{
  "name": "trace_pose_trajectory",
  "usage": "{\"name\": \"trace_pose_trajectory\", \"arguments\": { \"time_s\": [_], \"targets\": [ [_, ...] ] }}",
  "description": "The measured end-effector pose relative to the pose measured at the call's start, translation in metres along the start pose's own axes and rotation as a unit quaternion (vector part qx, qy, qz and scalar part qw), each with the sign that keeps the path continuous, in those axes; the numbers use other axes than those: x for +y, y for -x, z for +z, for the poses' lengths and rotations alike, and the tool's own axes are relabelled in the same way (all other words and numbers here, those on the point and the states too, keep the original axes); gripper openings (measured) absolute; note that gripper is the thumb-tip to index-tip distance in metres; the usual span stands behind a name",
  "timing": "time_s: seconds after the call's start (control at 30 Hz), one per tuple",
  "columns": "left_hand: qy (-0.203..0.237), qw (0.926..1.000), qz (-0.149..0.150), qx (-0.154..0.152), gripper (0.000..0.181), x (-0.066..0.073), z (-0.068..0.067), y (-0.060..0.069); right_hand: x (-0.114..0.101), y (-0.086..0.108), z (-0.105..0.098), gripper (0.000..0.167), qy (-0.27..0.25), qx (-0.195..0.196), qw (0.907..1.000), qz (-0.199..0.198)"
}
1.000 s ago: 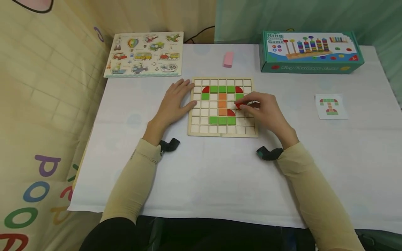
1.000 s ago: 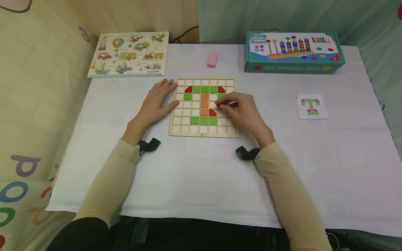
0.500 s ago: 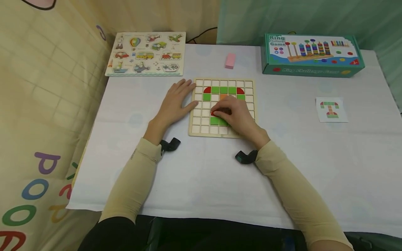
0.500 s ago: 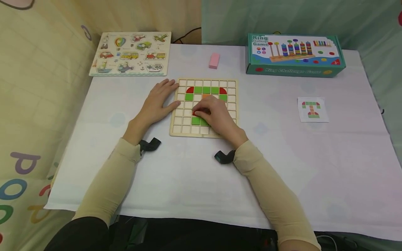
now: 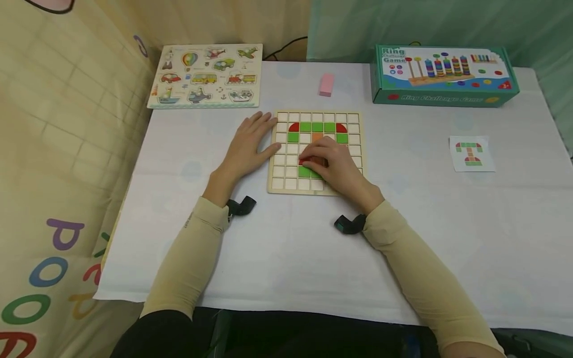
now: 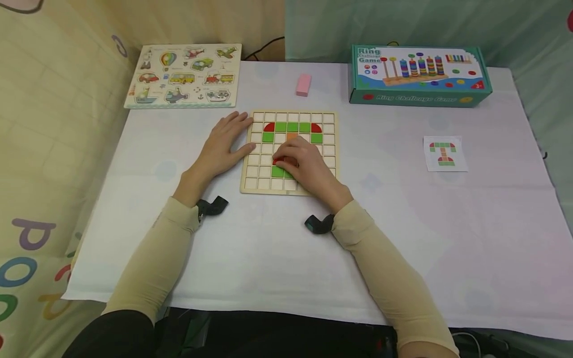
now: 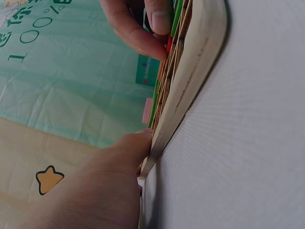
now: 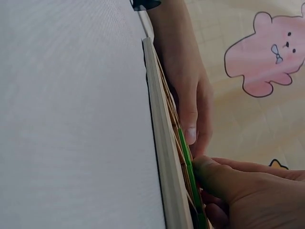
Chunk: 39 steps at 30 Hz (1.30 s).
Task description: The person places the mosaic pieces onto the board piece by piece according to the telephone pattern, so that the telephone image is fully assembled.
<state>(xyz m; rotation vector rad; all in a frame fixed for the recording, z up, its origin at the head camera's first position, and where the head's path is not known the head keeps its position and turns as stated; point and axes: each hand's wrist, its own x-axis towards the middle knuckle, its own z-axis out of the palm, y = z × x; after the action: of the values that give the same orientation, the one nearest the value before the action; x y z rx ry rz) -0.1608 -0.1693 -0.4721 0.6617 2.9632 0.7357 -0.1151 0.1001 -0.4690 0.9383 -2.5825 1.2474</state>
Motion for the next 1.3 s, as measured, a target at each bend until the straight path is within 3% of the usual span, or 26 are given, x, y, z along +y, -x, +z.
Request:
{"name": "trace_pose_trajectory", "arguments": {
  "time_s": [0.17, 0.33, 0.47, 0.77, 1.1, 1.2, 1.3],
  "targets": [
    [0.0, 1.0, 0.001, 0.001, 0.07, 0.0, 0.0, -0.001, 0.002, 0.001, -0.001, 0.013, 0.006, 0.024, 0.9997, -0.009],
    [0.002, 1.0, 0.003, 0.003, 0.07, -0.001, 0.0, -0.001, 0.009, 0.002, -0.009, 0.019, 0.041, 0.08, 0.9952, 0.038],
    [0.004, 1.0, 0.005, 0.004, 0.069, -0.001, 0.0, -0.001, 0.015, 0.002, -0.013, 0.03, 0.048, 0.085, 0.9932, 0.064],
    [0.004, 0.9999, 0.008, 0.007, 0.069, -0.002, 0.001, 0.0, 0.018, 0.004, -0.013, 0.026, 0.047, 0.076, 0.9947, 0.052],
    [0.005, 0.9999, 0.011, 0.009, 0.069, -0.001, 0.001, -0.001, 0.019, 0.005, -0.014, 0.011, 0.059, 0.114, 0.9912, 0.032],
    [0.005, 0.9999, 0.01, 0.009, 0.068, -0.001, 0.001, 0.0, 0.022, 0.004, -0.016, 0.019, 0.066, 0.139, 0.9866, 0.054],
    [0.004, 0.9999, 0.01, 0.009, 0.068, 0.0, 0.001, 0.0, 0.026, 0.004, -0.021, 0.039, 0.083, 0.146, 0.9794, 0.112]
  ]
}}
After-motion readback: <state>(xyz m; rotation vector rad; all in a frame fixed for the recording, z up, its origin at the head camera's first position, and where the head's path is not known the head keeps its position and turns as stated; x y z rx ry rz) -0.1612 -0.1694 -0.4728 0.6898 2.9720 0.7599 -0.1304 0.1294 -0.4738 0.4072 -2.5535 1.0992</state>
